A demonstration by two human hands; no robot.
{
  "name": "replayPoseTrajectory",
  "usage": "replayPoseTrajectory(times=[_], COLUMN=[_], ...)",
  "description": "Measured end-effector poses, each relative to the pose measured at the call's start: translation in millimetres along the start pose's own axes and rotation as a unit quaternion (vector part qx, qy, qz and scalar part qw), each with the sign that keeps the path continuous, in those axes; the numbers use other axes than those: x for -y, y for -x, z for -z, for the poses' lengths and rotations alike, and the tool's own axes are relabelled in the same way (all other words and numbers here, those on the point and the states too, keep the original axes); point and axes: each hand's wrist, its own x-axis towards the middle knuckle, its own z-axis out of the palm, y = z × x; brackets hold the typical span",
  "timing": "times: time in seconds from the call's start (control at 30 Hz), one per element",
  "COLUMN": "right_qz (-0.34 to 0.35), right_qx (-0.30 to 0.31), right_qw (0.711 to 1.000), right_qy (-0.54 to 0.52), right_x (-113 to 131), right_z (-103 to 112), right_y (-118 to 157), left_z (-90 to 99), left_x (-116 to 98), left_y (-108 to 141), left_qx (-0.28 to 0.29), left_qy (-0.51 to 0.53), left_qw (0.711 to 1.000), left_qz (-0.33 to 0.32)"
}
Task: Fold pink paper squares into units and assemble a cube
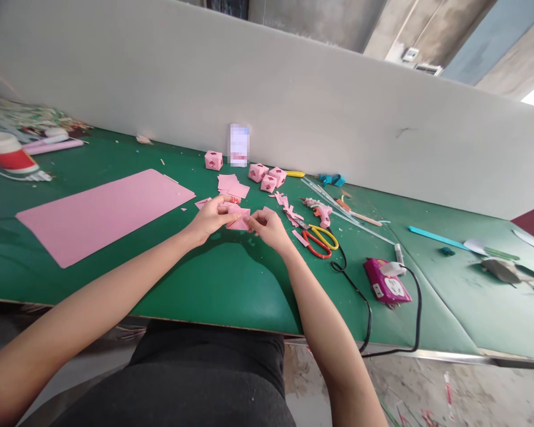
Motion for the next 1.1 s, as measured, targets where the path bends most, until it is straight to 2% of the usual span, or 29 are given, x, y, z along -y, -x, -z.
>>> replayPoseTrajectory(times=[0.13, 0.27, 0.43, 0.57, 0.73, 0.97, 1.1], right_qz=[0.020, 0.011, -0.012, -0.003, 0.016, -0.022, 0.002], right_qx=[-0.013, -0.016, 0.001, 0.011, -0.006, -0.002, -0.002], right_qw=[1.000, 1.000, 1.000, 0.999, 1.000, 0.999, 1.000], right_qy=[0.012, 0.010, -0.021, -0.032, 0.001, -0.024, -0.005], right_x=[-0.9, -2.3, -3.0, -3.9, -3.8, -0.2, 0.6], right_z=[-0.3, -0.8, -3.5, -4.2, -3.6, -5.3, -2.4], right_y=[-0.9, -1.6, -2.1, -2.1, -1.7, -0.8, 0.2], left_z=[0.3, 0.4, 2.2, 3.1, 1.0, 1.8, 2.1], left_x=[-0.4, -0.1, 0.2, 1.9, 3.3, 3.9, 4.0], left_y=[0.1, 0.0, -1.6, -3.8, -3.7, -5.1, -5.4], left_qx=[0.021, 0.045, 0.011, -0.021, -0.036, -0.047, -0.037], left_qy=[0.003, 0.011, 0.032, 0.043, 0.043, 0.058, 0.057], left_qw=[1.000, 0.999, 0.999, 0.999, 0.998, 0.997, 0.998], left_qz=[0.005, 0.021, 0.017, 0.016, 0.013, 0.012, 0.014])
